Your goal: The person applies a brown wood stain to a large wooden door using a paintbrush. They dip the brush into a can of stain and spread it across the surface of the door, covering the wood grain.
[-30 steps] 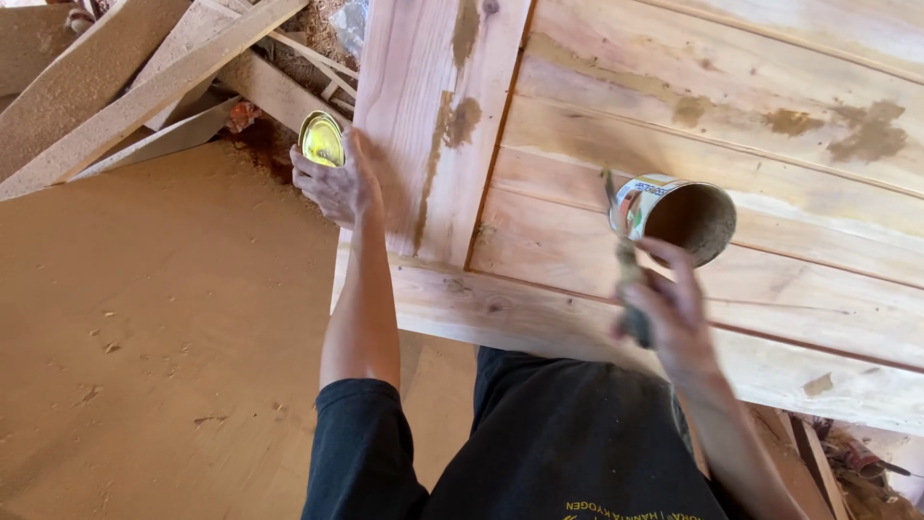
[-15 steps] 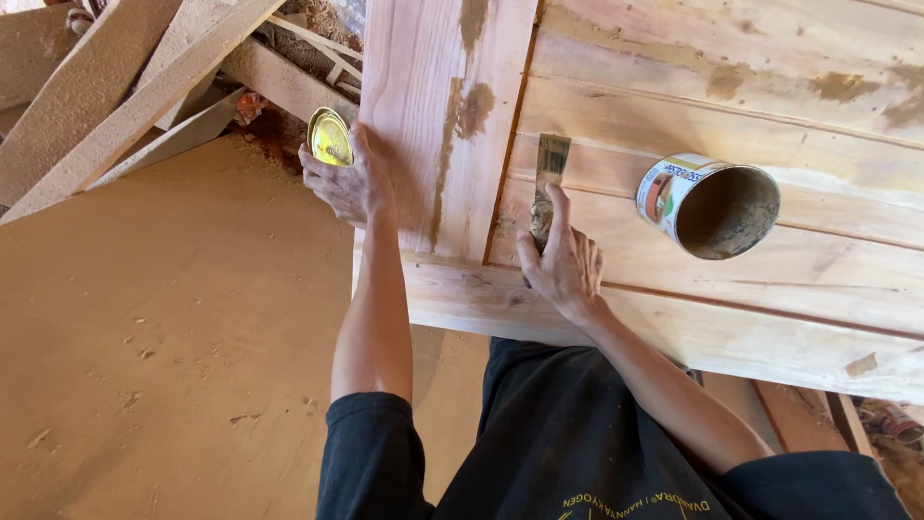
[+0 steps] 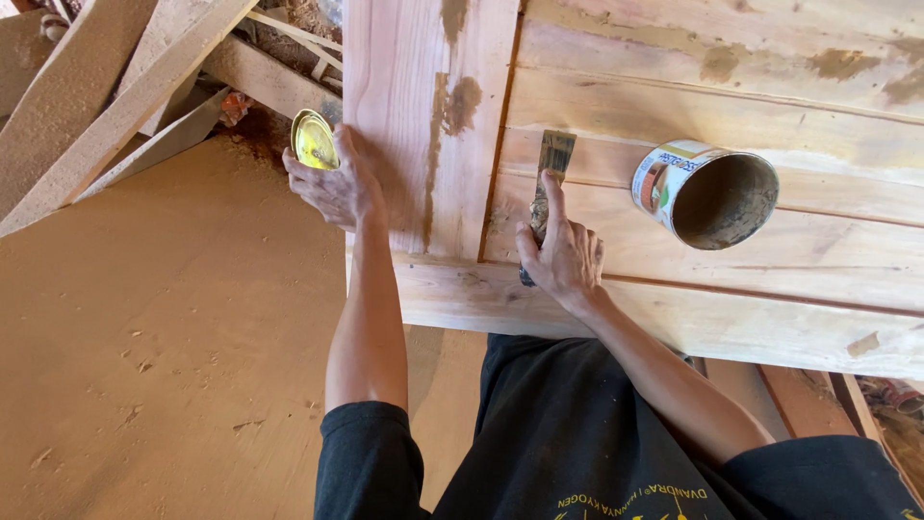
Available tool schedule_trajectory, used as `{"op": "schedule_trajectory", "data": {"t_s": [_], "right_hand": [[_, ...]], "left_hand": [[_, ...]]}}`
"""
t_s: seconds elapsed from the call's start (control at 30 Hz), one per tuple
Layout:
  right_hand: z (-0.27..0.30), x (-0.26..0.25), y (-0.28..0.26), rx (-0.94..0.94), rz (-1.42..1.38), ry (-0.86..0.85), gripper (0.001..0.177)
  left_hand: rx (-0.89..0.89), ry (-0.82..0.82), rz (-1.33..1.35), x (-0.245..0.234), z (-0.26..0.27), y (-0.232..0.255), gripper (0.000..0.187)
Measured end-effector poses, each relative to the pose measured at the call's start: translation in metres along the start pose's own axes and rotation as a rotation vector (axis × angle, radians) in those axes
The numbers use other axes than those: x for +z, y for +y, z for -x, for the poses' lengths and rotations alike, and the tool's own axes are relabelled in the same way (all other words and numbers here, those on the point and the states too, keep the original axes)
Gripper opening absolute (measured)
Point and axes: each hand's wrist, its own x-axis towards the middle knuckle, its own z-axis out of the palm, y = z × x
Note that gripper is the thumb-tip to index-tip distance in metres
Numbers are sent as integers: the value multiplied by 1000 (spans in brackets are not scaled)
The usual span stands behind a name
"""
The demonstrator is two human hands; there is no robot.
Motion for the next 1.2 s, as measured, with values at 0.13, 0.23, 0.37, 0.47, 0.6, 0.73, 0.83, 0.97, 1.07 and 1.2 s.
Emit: {"op": "schedule_trajectory", "data": {"t_s": [0.13, 0.23, 0.37, 0.47, 0.6, 0.73, 0.83, 0.97, 1.07, 1.2], "right_hand": [[-1, -2, 4, 10, 18, 3, 69], [2, -3, -1, 33, 35, -20, 69], [1, -2, -4, 21, 8, -35, 69], [-1, 0, -3, 24, 28, -42, 70], [-4, -1, -6, 21, -10, -31, 67], [-4, -2, -8, 20, -19, -66, 68], [-2, -11, -11, 25, -14, -71, 70], [1, -22, -7, 32, -26, -90, 70], [1, -13, 15, 13, -5, -42, 74], [-18, -6, 53, -100, 0, 143, 76]], "left_hand": [[33, 4, 37, -9, 7, 6, 93], [34, -8, 28, -10, 7, 6, 93], [28, -16, 13, 2, -1, -4, 96], [26, -15, 9, 2, 0, -4, 95], [37, -15, 9, -1, 1, -3, 93], [39, -26, 22, -2, 1, -3, 95], [42, -28, 2, -1, 1, -5, 96], [49, -34, 11, -7, 4, 2, 94], [45, -26, 19, 0, 1, -4, 95], [40, -16, -7, 17, -11, -18, 97]]}}
